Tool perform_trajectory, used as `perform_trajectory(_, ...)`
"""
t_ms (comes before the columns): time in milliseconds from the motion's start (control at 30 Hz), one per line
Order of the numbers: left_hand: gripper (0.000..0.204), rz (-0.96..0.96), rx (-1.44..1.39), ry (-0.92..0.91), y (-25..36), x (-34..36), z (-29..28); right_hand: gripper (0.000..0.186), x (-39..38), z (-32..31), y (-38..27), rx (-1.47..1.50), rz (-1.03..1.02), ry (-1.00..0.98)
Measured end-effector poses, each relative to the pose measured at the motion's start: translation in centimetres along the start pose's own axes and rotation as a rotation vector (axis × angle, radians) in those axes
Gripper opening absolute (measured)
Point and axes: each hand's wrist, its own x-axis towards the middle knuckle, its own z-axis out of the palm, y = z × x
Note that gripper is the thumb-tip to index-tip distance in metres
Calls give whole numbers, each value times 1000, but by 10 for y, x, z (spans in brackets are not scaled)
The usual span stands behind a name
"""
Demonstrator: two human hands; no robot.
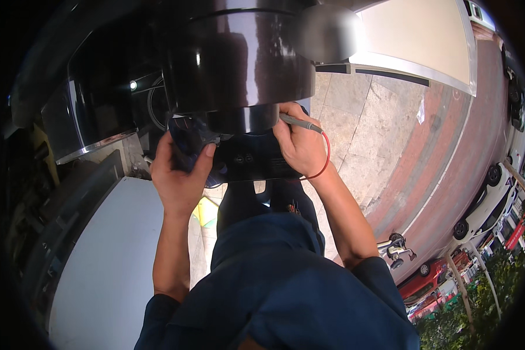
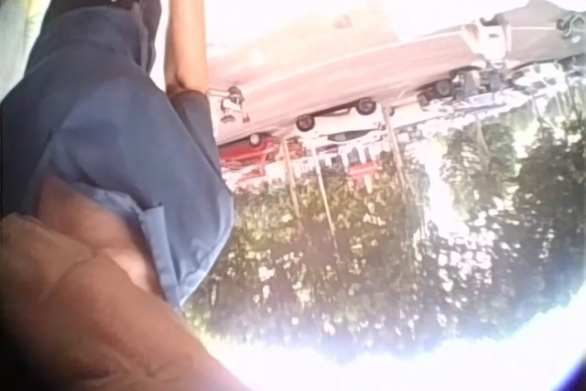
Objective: The person works on a black countertop appliance, using a multimeter to test electrical connections and a handheld tool to adjust internal components. They retrieve a small part from a cluttered workbench, return to the appliance to continue adjustments, and later handle two metal cups before plugging in the appliance and pressing its control panel.
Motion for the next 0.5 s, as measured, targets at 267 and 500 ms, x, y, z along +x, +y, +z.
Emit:
perform_trajectory(267, 54, 65, 125, 1, 8, 2, 9, 15, -2, -1, 2, 41, -54, 24)
perform_trajectory(500, 57, 288, 304, -78, 24, -5, 21, 17, -3, -5, 7, 193, -10, 43)
